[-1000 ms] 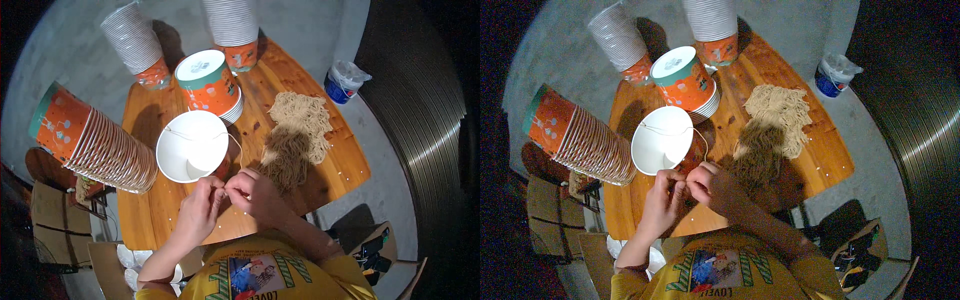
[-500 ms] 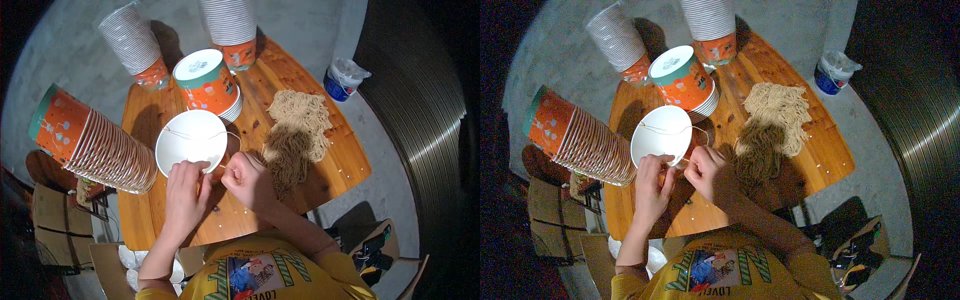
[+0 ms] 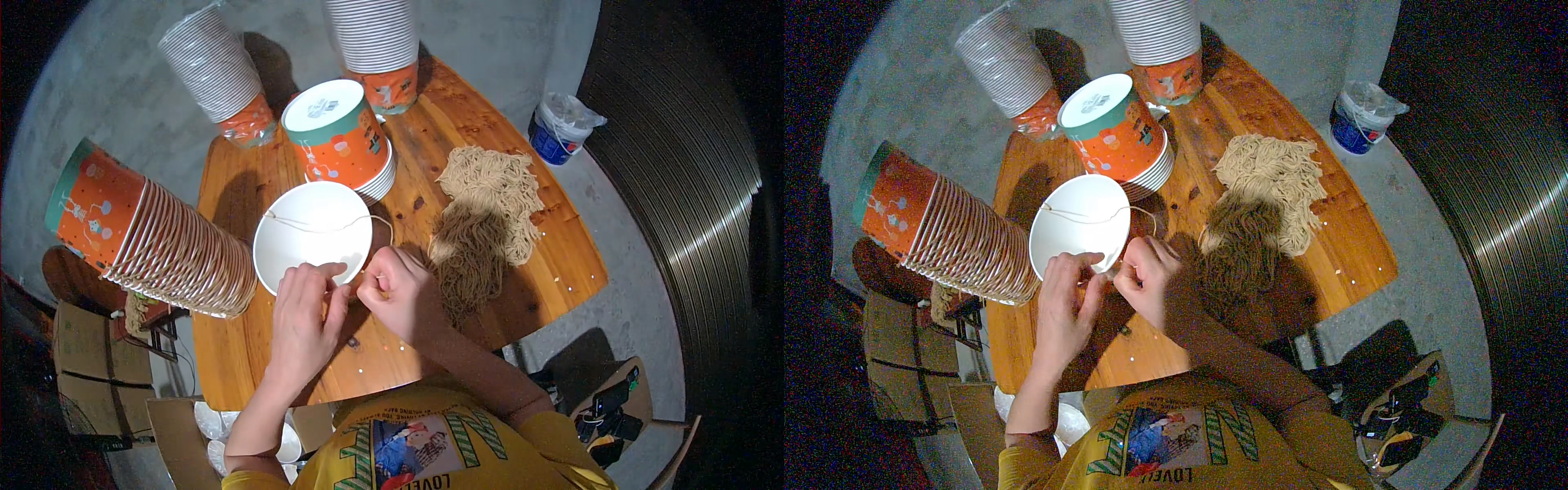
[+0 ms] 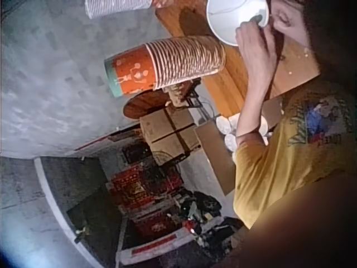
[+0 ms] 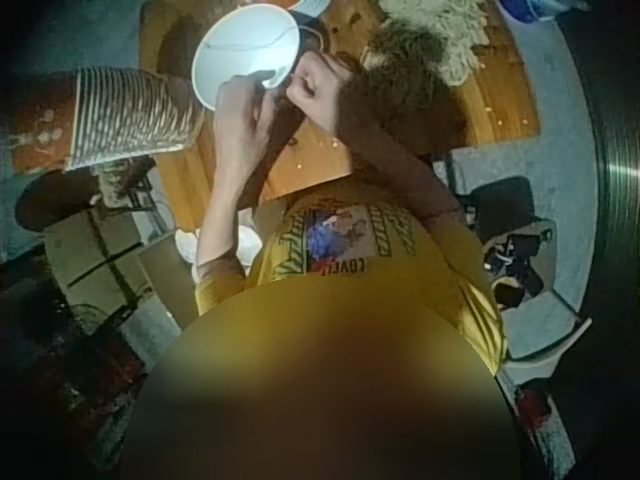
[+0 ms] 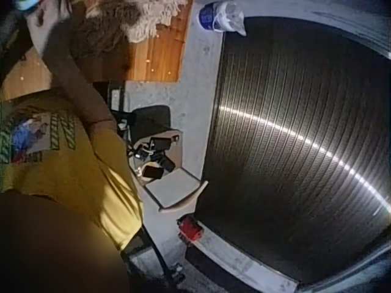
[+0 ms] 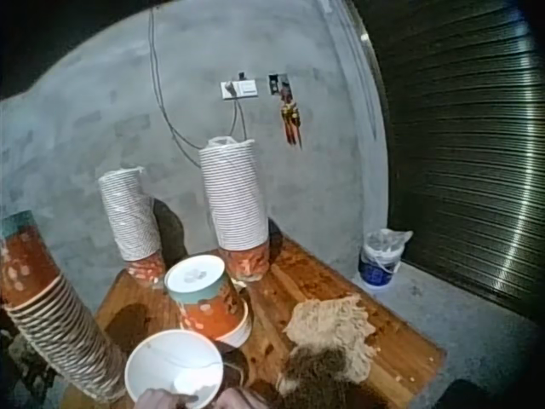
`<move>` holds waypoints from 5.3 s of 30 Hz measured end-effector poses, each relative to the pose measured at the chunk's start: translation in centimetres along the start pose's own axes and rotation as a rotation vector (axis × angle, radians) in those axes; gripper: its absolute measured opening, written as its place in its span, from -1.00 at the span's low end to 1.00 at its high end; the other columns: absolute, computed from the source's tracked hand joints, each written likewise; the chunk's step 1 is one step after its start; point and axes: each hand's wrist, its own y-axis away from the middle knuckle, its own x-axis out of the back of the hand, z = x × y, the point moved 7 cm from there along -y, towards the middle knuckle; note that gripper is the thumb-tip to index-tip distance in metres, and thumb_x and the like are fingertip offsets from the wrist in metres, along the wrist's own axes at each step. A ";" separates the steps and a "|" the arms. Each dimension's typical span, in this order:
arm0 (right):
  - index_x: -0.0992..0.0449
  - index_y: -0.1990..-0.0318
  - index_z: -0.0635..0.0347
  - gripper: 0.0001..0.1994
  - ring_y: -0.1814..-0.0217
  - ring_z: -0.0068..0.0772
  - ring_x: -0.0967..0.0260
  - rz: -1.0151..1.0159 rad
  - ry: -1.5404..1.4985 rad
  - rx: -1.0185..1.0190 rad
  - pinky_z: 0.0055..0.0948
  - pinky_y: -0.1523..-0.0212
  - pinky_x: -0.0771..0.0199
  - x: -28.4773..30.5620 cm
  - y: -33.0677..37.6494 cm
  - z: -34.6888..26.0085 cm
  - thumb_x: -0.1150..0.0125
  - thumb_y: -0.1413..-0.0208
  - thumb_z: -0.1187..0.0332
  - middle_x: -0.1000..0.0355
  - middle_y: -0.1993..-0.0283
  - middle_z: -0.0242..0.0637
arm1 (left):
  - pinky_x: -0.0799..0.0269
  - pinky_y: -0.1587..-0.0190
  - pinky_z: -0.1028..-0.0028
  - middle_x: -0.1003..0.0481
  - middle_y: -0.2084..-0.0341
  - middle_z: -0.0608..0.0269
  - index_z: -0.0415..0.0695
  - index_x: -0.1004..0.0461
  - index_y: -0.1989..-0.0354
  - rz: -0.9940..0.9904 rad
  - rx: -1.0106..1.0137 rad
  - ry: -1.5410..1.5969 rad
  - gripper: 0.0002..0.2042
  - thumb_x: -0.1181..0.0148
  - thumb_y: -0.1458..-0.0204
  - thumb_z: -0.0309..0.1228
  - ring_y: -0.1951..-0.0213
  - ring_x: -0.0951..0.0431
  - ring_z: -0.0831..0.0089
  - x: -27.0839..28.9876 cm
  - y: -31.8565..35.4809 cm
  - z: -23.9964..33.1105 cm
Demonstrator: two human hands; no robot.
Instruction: Packaging stacks of paper cups by bundling them together using string and a small stick for threading.
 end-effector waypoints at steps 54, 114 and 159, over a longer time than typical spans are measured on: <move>-0.38 0.30 0.15 -0.86 0.75 -0.77 0.02 -0.330 -0.810 -0.715 -0.70 0.74 0.10 -2.0 -1.7 5.1 0.00 -0.16 0.29 -0.19 0.67 -0.56 | -0.23 0.32 0.67 -0.39 0.46 0.42 -0.15 -0.40 0.31 -0.586 0.550 1.050 -0.86 -0.19 -0.03 -0.40 0.40 -0.33 0.68 -6.0 -3.6 -5.1; -0.47 0.42 0.12 -0.87 0.45 -0.33 -0.31 -0.224 0.049 0.020 -0.43 0.45 -0.34 2.3 -1.9 -0.6 -0.29 0.16 0.47 -0.32 0.45 -0.31 | -0.23 0.45 0.71 -0.42 0.47 0.44 -0.17 -0.41 0.26 -0.748 0.710 1.186 -0.89 -0.10 -0.04 -0.47 0.47 -0.35 0.74 -6.6 -4.4 -3.1; -0.43 0.44 0.20 -0.91 0.58 -0.55 -0.33 -0.136 0.102 -0.012 -0.51 0.57 -0.35 2.6 -1.4 1.1 -0.24 0.09 0.49 -0.36 0.52 -0.34 | -0.31 0.35 0.49 -0.35 0.50 0.27 -0.21 -0.36 0.39 -0.292 0.113 0.373 -0.92 -0.14 0.01 -0.52 0.45 -0.36 0.48 -3.0 -4.8 -0.4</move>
